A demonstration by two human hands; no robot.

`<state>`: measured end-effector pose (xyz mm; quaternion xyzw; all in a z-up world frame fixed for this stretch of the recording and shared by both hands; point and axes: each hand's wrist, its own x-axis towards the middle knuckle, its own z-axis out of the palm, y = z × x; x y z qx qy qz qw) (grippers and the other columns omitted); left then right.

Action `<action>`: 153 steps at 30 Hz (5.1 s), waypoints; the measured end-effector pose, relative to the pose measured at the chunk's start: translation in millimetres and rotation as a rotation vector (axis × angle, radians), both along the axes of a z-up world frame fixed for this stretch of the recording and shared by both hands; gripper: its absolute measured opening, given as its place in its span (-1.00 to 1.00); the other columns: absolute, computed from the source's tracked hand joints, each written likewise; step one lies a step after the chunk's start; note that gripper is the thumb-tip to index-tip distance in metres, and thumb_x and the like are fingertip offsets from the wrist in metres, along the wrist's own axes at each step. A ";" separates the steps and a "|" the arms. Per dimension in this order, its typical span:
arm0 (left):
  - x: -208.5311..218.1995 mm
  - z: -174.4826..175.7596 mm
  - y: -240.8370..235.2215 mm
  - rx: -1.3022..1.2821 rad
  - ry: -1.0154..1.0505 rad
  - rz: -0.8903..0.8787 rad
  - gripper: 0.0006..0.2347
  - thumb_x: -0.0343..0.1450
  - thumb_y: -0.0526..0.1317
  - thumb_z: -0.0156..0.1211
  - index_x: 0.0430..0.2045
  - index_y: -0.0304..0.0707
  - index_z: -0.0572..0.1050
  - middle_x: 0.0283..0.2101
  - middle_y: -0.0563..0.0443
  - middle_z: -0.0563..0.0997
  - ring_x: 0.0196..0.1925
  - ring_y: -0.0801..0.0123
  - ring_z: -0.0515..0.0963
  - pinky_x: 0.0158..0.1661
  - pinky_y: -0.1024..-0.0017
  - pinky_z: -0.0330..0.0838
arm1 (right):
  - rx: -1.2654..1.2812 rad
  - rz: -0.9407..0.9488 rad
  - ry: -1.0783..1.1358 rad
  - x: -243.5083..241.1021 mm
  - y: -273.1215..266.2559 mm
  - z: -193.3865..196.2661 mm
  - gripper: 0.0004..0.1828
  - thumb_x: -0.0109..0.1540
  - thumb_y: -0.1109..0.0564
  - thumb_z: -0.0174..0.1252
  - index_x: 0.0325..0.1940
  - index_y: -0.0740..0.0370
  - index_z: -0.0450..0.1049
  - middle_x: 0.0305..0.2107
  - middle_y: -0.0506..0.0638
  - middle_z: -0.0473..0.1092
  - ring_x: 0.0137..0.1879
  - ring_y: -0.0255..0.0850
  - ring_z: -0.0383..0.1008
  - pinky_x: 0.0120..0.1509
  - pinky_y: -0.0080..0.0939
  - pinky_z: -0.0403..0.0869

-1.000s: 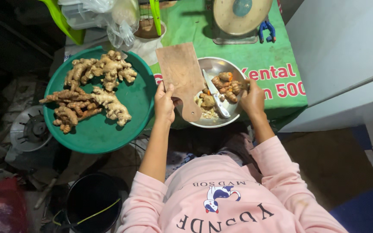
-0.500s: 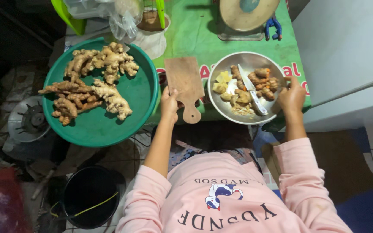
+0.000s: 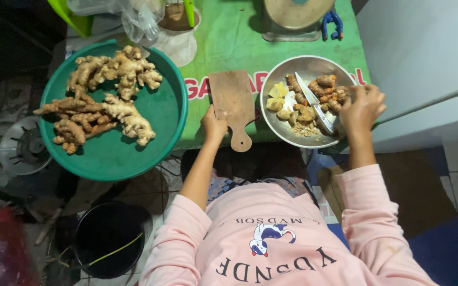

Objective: The person peels ginger roots using a small knife, scraping the skin off each piece and placing the peeled ginger into a metal bowl. The person handles the ginger one at a time, rotating each piece to remove the skin before transferring it to the bowl.

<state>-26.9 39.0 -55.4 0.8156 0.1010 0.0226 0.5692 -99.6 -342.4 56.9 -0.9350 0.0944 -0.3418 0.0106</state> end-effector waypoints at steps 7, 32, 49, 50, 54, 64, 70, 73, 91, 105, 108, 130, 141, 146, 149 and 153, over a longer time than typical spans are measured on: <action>-4.9 15.6 -0.8 0.389 -0.187 -0.056 -0.56 0.28 -0.40 0.33 0.05 -0.42 0.41 -0.07 -0.48 0.42 -0.06 -0.36 0.51 -0.05 0.00 0.44 | 0.362 0.240 0.313 -18.4 52.9 9.2 -0.69 0.14 0.21 0.37 -0.04 0.23 0.56 -0.12 0.25 0.48 0.02 0.21 0.47 0.09 0.12 0.43; -85.8 107.3 -42.9 0.340 -0.532 -0.345 -0.74 0.33 -0.32 0.32 -0.10 -0.34 0.58 -0.01 -0.26 0.49 0.09 -0.12 0.42 0.10 0.05 0.34 | 0.495 0.328 0.350 -9.4 108.0 8.5 -0.75 0.12 0.31 0.31 -0.13 0.29 0.50 -0.32 0.26 0.48 -0.19 0.24 0.49 -0.14 0.11 0.41; -87.4 112.6 -44.6 0.280 -0.553 -0.388 -0.78 0.32 -0.37 0.32 -0.17 -0.37 0.59 -0.17 -0.20 0.55 -0.04 -0.07 0.48 0.00 0.10 0.38 | 0.505 0.201 0.388 -4.9 59.2 -5.6 -0.43 0.00 0.09 0.57 -0.13 0.44 0.41 -0.32 0.35 0.50 -0.16 0.22 0.54 -0.07 0.09 0.45; -87.6 112.9 -43.8 0.281 -0.554 -0.386 -0.78 0.32 -0.37 0.32 -0.17 -0.37 0.59 -0.18 -0.20 0.55 -0.04 -0.07 0.48 0.00 0.10 0.39 | 0.518 0.211 0.386 -4.5 61.7 -5.2 -0.40 -0.02 0.11 0.57 -0.11 0.46 0.39 -0.32 0.35 0.49 -0.16 0.22 0.54 -0.06 0.08 0.46; -88.4 110.0 -39.8 0.215 -0.534 -0.389 -0.80 0.34 -0.38 0.30 -0.17 -0.36 0.58 -0.16 -0.19 0.57 -0.05 -0.09 0.51 -0.01 0.11 0.42 | 0.633 0.171 0.421 -2.0 68.9 4.4 -0.42 -0.08 0.13 0.58 -0.18 0.42 0.40 -0.36 0.29 0.48 -0.23 0.07 0.53 -0.12 0.00 0.47; -43.9 69.2 -41.0 -0.623 -0.098 -0.414 -0.66 0.43 -0.34 0.30 0.11 -0.28 0.48 -0.09 0.04 0.60 -0.13 0.50 0.57 -0.15 0.54 0.50 | 0.891 0.506 0.324 6.7 159.8 27.1 -0.51 -0.01 0.16 0.56 -0.17 0.33 0.43 -0.37 0.05 0.50 -0.29 -0.29 0.50 -0.20 -0.20 0.48; -9.1 5.7 -17.4 -0.744 -0.002 -0.284 -0.79 0.48 -0.43 0.17 -0.01 -0.43 0.54 -0.15 0.00 0.66 -0.18 0.44 0.66 -0.20 0.50 0.61 | 0.670 0.583 0.264 19.9 212.2 11.3 -0.62 0.11 0.13 0.45 -0.24 0.34 0.38 -0.42 0.20 0.45 -0.30 -0.01 0.48 -0.21 -0.09 0.44; 2.8 -19.0 -13.4 -0.665 0.024 -0.110 -0.82 0.47 -0.41 0.14 -0.07 -0.39 0.54 -0.20 0.00 0.65 -0.24 0.43 0.65 -0.28 0.47 0.61 | 0.756 0.494 0.418 11.5 220.8 8.1 -0.73 0.27 0.08 0.27 -0.15 0.34 0.43 -0.40 0.26 0.45 -0.29 0.12 0.51 -0.16 0.00 0.44; -8.7 8.2 1.8 -0.007 -0.243 -0.076 -0.71 0.27 -0.37 0.41 -0.13 -0.32 0.61 -0.20 -0.10 0.62 -0.29 0.20 0.63 -0.21 0.39 0.53 | 0.537 0.585 0.450 -55.8 229.3 9.5 -0.35 0.29 0.29 0.09 0.48 0.09 0.23 -0.30 0.25 0.37 -0.26 0.24 0.44 -0.19 0.16 0.41; -29.0 52.3 -6.6 0.136 -0.338 -0.099 -0.69 0.27 -0.45 0.31 -0.11 -0.23 0.55 -0.15 -0.19 0.59 -0.13 -0.07 0.62 -0.12 0.17 0.52 | 0.441 0.567 0.461 -60.6 231.3 13.7 -0.42 0.28 0.29 0.10 0.40 0.10 0.28 -0.35 0.21 0.37 -0.37 0.20 0.44 -0.32 0.16 0.42; -29.6 54.4 -6.9 0.155 -0.304 -0.113 -0.68 0.28 -0.46 0.32 -0.10 -0.23 0.54 -0.14 -0.21 0.58 -0.13 -0.09 0.61 -0.12 0.14 0.50 | 0.437 0.578 0.440 -64.6 231.2 16.8 -0.47 0.32 0.28 0.11 0.39 0.10 0.27 -0.37 0.18 0.37 -0.39 0.19 0.43 -0.34 0.15 0.41; -23.7 63.3 -1.9 0.176 -0.299 -0.143 -0.77 0.25 -0.48 0.34 -0.30 -0.31 0.47 -0.24 -0.23 0.56 -0.14 -0.17 0.56 -0.15 0.05 0.45 | 0.403 0.557 0.588 -61.4 229.3 6.7 -0.49 0.36 0.22 0.00 0.42 0.17 0.20 -0.41 0.31 0.40 -0.43 0.26 0.44 -0.37 0.19 0.42; -22.0 68.1 -0.3 0.145 -0.282 -0.173 -0.79 0.25 -0.51 0.30 -0.33 -0.36 0.47 -0.25 -0.24 0.57 -0.16 -0.15 0.58 -0.16 0.07 0.47 | 0.409 0.615 0.635 -38.2 226.8 7.0 -0.43 0.32 0.26 0.01 0.44 0.23 0.16 -0.44 0.35 0.42 -0.38 0.30 0.46 -0.32 0.23 0.42; -20.6 68.7 0.2 0.165 -0.284 -0.181 -0.78 0.23 -0.50 0.31 -0.33 -0.36 0.46 -0.25 -0.24 0.58 -0.15 -0.17 0.56 -0.15 0.05 0.46 | 0.400 0.614 0.655 -31.7 229.0 5.0 -0.42 0.31 0.27 0.01 0.44 0.23 0.17 -0.44 0.36 0.42 -0.36 0.32 0.46 -0.29 0.23 0.43; -22.5 65.5 -1.8 0.165 -0.285 -0.170 -0.75 0.23 -0.50 0.32 -0.28 -0.35 0.48 -0.23 -0.27 0.56 -0.14 -0.19 0.55 -0.16 0.04 0.45 | 0.422 0.596 0.705 -23.9 229.3 -0.1 -0.46 0.33 0.23 -0.01 0.43 0.22 0.18 -0.45 0.36 0.43 -0.33 0.33 0.47 -0.26 0.25 0.42; -21.4 65.1 -2.6 0.184 -0.305 -0.166 -0.76 0.25 -0.50 0.29 -0.26 -0.35 0.48 -0.22 -0.28 0.56 -0.13 -0.22 0.54 -0.16 0.03 0.45 | 0.471 0.633 0.669 -11.6 232.5 -6.8 -0.45 0.31 0.28 -0.09 0.43 0.23 0.18 -0.43 0.33 0.45 -0.32 0.30 0.48 -0.25 0.23 0.43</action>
